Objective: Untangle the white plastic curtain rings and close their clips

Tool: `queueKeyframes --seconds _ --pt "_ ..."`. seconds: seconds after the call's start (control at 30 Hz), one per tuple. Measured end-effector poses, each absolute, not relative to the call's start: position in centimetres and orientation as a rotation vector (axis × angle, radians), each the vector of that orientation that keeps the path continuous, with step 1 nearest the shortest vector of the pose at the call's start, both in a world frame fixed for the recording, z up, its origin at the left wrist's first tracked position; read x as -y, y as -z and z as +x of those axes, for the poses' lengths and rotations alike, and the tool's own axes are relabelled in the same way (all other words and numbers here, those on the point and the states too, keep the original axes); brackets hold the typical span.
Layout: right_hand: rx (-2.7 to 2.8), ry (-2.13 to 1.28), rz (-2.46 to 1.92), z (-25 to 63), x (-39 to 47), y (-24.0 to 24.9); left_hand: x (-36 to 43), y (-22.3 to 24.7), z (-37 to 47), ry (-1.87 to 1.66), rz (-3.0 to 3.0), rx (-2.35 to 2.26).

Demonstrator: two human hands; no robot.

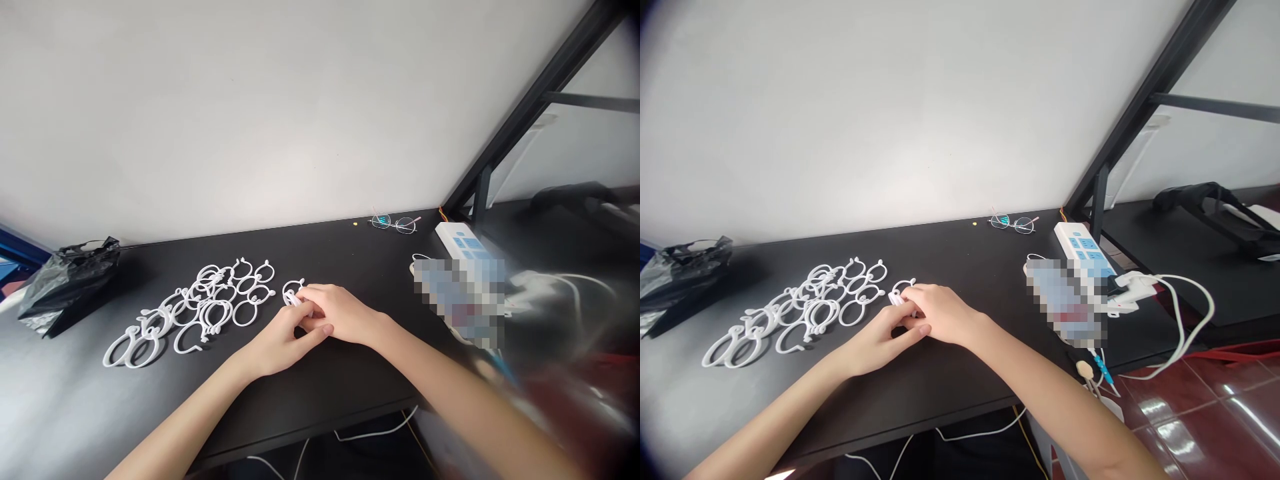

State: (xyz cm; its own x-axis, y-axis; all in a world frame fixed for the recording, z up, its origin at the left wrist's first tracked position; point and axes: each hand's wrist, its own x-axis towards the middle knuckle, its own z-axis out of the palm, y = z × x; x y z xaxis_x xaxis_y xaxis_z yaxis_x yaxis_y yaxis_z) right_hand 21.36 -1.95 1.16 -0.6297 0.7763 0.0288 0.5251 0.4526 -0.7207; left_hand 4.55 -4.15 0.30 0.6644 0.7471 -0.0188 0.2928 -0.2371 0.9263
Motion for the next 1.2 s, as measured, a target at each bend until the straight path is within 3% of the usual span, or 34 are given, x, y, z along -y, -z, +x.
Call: queueKeyframes --seconds 1.2 --pt "2.356 -0.975 -1.086 21.34 1.92 -1.09 4.20 -0.29 4.50 -0.531 1.838 -0.846"
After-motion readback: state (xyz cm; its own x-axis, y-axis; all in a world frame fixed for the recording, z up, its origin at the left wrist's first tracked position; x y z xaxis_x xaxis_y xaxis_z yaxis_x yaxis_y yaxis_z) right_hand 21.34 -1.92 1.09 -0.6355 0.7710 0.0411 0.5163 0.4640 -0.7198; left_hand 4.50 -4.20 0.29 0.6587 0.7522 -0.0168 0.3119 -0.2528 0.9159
